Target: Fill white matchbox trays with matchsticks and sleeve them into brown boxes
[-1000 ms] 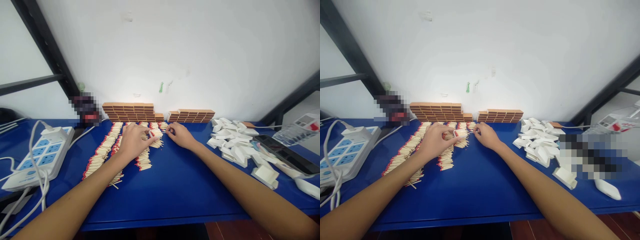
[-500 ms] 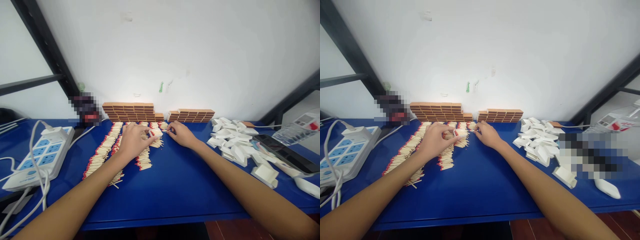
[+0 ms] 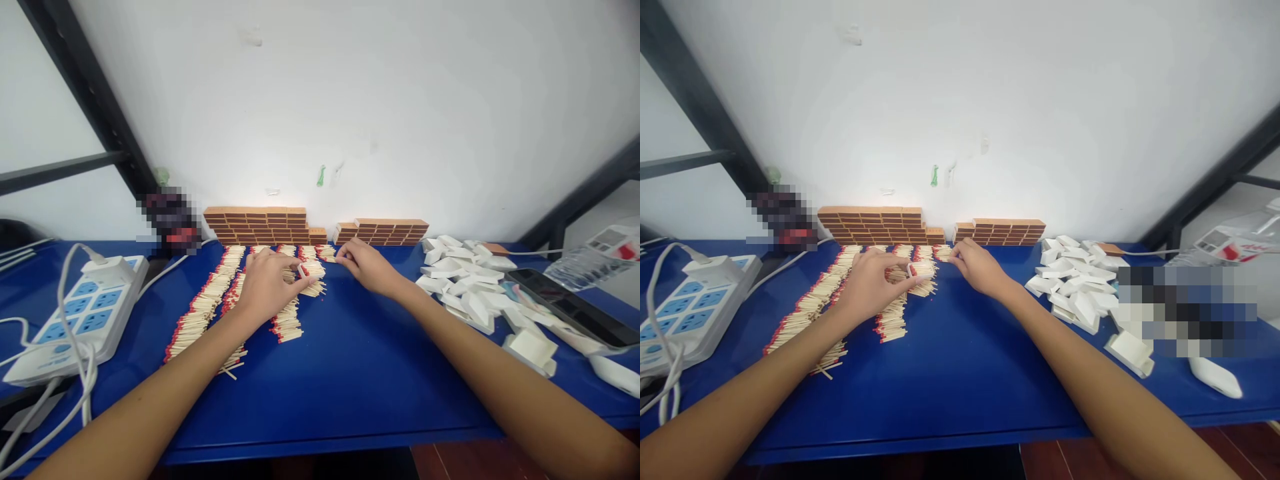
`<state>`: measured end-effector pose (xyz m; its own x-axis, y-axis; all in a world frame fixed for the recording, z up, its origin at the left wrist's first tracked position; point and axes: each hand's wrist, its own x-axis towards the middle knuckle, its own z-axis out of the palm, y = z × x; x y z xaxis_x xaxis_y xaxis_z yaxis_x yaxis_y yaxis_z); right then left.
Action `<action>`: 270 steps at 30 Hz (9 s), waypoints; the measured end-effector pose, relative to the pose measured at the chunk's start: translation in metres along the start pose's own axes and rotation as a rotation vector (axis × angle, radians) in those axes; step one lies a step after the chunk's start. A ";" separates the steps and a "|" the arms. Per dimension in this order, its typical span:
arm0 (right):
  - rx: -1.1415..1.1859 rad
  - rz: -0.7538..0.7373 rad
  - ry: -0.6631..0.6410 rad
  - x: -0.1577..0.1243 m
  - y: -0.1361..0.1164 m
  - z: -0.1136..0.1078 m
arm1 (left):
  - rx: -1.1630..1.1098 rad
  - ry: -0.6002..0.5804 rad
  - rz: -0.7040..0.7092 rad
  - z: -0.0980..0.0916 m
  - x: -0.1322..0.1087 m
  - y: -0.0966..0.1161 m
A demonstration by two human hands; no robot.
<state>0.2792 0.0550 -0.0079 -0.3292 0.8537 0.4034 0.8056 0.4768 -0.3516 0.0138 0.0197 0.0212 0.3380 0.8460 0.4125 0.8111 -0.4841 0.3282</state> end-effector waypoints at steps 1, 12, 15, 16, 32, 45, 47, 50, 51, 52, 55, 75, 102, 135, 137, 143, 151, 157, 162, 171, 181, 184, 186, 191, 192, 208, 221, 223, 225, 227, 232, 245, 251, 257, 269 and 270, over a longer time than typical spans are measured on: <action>0.037 -0.024 0.027 -0.001 -0.007 -0.002 | -0.002 -0.005 0.004 0.001 0.000 0.000; 0.199 -0.072 0.073 0.001 -0.024 -0.005 | -0.039 -0.010 0.025 0.004 -0.001 0.000; 0.098 0.036 0.065 0.005 0.001 0.001 | -0.041 -0.007 0.017 0.003 -0.001 -0.001; 0.068 0.054 0.035 0.006 0.008 0.004 | -0.042 -0.008 0.014 0.002 0.000 -0.001; 0.098 -0.074 0.061 0.000 -0.016 -0.007 | -0.032 -0.004 0.026 0.002 -0.002 0.001; 0.187 -0.018 0.052 0.008 -0.002 0.000 | -0.046 -0.013 0.008 0.003 -0.001 0.000; 0.114 -0.021 0.017 0.009 0.011 0.008 | -0.044 -0.018 0.001 0.003 -0.001 -0.001; 0.053 -0.027 -0.016 0.009 0.021 0.018 | -0.045 -0.013 -0.010 0.002 0.000 -0.001; 0.045 -0.030 -0.015 0.009 0.023 0.020 | -0.045 -0.010 -0.012 0.002 0.000 -0.001; 0.038 -0.034 -0.013 0.009 0.024 0.022 | -0.044 -0.008 -0.012 0.002 0.000 -0.001; 0.025 -0.046 0.002 0.009 0.025 0.025 | -0.036 -0.014 -0.005 0.000 0.000 0.000; 0.072 -0.024 0.005 0.007 0.015 -0.001 | -0.059 0.001 0.004 0.003 -0.001 -0.003; 0.004 -0.114 0.006 0.012 0.025 0.026 | -0.082 0.012 0.020 0.007 -0.003 0.000; 0.160 -0.196 0.011 0.002 -0.054 -0.006 | -0.072 0.014 0.035 0.010 -0.004 -0.001; 0.156 -0.178 0.043 0.004 -0.046 -0.006 | -0.074 0.008 0.032 0.010 -0.004 -0.001; 0.052 -0.102 0.053 0.013 0.004 0.008 | -0.082 0.013 0.023 0.009 -0.003 -0.001; -0.029 -0.105 0.005 0.014 0.027 0.026 | -0.076 0.010 0.022 0.006 -0.003 0.000; -0.016 -0.110 0.014 0.013 0.024 0.024 | -0.063 0.024 0.034 0.007 -0.003 -0.001; -0.015 -0.115 0.016 0.014 0.023 0.025 | -0.061 0.023 0.031 0.007 -0.003 -0.001; -0.010 -0.099 0.015 0.014 0.021 0.024 | -0.069 0.019 0.030 0.007 -0.002 -0.001; 0.467 0.079 -0.073 0.000 -0.032 0.001 | -0.082 0.022 0.023 0.007 -0.003 0.000; 0.478 0.097 -0.101 -0.005 -0.043 0.003 | -0.112 0.022 0.029 0.008 -0.003 0.001; 0.489 0.099 -0.093 -0.006 -0.045 0.004 | -0.121 0.019 0.025 0.009 -0.003 0.001; 0.524 0.100 -0.067 -0.009 -0.046 0.003 | -0.171 -0.002 0.033 0.008 -0.003 0.003; 0.548 0.121 -0.072 -0.010 -0.047 0.002 | -0.191 -0.007 0.035 0.008 -0.003 0.004; 0.829 0.347 -0.211 -0.020 -0.058 -0.006 | -0.361 0.014 0.100 0.011 -0.006 0.003; 0.762 0.305 -0.237 -0.022 -0.059 -0.008 | -0.338 -0.025 0.212 0.012 -0.008 0.004; 0.760 0.301 -0.234 -0.022 -0.060 -0.009 | -0.337 -0.039 0.208 0.011 -0.008 0.005; 0.747 0.296 -0.225 -0.022 -0.061 -0.010 | -0.337 -0.047 0.208 0.010 -0.007 0.005; 0.731 0.289 -0.226 -0.022 -0.063 -0.011 | -0.337 -0.049 0.211 0.010 -0.008 0.005; 0.745 0.279 -0.250 -0.022 -0.064 -0.011 | -0.340 -0.062 0.198 0.011 -0.009 0.005; 0.719 0.292 -0.262 -0.023 -0.063 -0.010 | -0.367 -0.123 0.178 0.009 -0.008 0.006; 0.697 0.299 -0.262 -0.023 -0.060 -0.007 | -0.368 -0.119 0.183 0.010 -0.009 0.005; 0.680 0.263 -0.266 -0.021 -0.058 -0.013 | -0.376 -0.126 0.190 0.009 -0.008 0.005; 0.603 0.153 -0.268 -0.021 -0.051 -0.016 | -0.394 -0.167 0.202 0.006 -0.008 0.007; 0.574 0.134 -0.255 -0.021 -0.050 -0.016 | -0.396 -0.167 0.202 0.006 -0.008 0.007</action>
<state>0.2536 0.0096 0.0146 -0.4078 0.9030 0.1353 0.4794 0.3378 -0.8100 0.0200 0.0109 0.0155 0.5686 0.7349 0.3697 0.4880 -0.6631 0.5676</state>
